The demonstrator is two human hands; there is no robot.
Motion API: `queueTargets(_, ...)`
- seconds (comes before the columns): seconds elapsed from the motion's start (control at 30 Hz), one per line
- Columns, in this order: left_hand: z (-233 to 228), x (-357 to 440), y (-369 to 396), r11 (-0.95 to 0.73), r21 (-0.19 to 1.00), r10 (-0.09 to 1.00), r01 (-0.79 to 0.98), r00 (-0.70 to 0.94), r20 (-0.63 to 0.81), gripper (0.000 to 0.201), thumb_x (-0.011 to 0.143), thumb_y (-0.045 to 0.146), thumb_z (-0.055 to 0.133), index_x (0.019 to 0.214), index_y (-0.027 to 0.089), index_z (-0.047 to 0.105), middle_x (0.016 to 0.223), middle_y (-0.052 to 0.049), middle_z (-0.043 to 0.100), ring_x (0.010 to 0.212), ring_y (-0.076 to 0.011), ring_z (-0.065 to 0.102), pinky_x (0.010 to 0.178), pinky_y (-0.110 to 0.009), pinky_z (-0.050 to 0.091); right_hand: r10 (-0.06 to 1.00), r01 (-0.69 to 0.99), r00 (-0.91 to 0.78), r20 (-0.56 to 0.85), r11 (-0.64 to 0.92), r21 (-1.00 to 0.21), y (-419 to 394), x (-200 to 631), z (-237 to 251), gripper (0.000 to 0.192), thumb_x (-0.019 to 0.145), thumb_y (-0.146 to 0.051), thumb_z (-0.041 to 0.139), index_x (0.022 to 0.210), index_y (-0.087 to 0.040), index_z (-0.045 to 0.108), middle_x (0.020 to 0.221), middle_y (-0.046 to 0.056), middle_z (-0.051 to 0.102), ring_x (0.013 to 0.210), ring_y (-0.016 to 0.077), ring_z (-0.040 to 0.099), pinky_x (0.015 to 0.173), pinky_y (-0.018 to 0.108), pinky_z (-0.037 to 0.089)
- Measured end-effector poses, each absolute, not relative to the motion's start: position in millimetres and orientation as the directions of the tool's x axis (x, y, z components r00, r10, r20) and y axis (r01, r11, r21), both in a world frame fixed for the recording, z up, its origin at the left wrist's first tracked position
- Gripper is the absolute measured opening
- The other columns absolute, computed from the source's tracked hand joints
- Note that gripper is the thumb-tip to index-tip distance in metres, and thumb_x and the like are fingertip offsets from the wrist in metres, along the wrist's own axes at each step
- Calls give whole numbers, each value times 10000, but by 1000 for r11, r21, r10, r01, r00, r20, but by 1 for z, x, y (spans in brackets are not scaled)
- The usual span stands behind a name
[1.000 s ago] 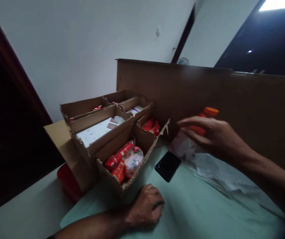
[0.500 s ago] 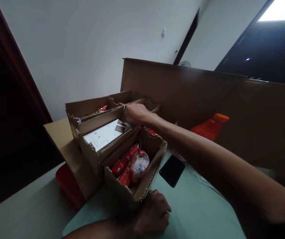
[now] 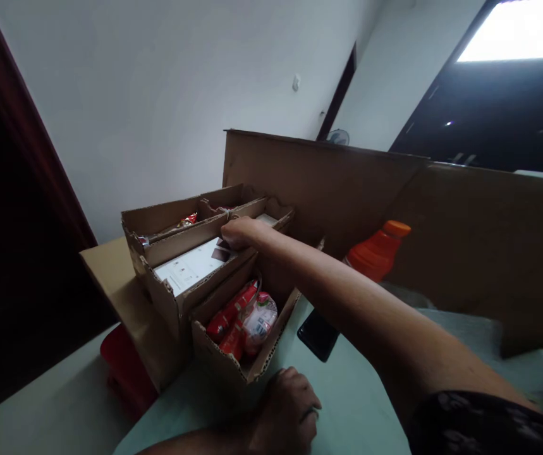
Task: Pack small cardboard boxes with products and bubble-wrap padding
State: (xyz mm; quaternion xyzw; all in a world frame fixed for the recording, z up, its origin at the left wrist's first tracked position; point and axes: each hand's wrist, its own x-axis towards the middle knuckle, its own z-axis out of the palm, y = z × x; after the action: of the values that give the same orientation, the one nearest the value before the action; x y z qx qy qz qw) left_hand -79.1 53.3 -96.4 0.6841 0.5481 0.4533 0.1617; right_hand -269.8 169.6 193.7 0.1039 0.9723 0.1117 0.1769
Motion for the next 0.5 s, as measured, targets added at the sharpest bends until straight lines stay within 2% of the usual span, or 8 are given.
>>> queueTargets(0.13, -98, -78, 55, -357, 722, 888, 593, -24, 459, 153, 677, 122, 683, 819, 174, 655, 884, -63, 680, 892, -219, 587, 834, -370, 436, 266, 157, -881, -391, 945, 288, 173, -273, 190, 301, 954, -345, 649, 1188, -156, 643, 1211, 85, 666, 1047, 221, 666, 895, 434, 565)
queueTargets(0.33, -88, -77, 48, -323, 748, 905, 579, -43, 424, 160, 677, 60, 640, 782, 178, 616, 863, -52, 663, 882, -213, 576, 851, -374, 425, 303, 209, -883, -358, 938, 277, 176, -267, 186, 338, 964, -358, 634, 1240, -165, 613, 1242, 91, 638, 1055, 226, 655, 884, 428, 569)
queueTargets(0.5, -85, -78, 45, -340, 756, 901, 558, -36, 432, 171, 682, 49, 618, 785, 187, 621, 856, -47, 660, 869, -213, 565, 806, -364, 412, 235, 156, -902, -362, 959, 235, 180, -262, 191, 310, 971, -358, 623, 1214, -166, 628, 1235, 84, 645, 1061, 226, 653, 902, 435, 562)
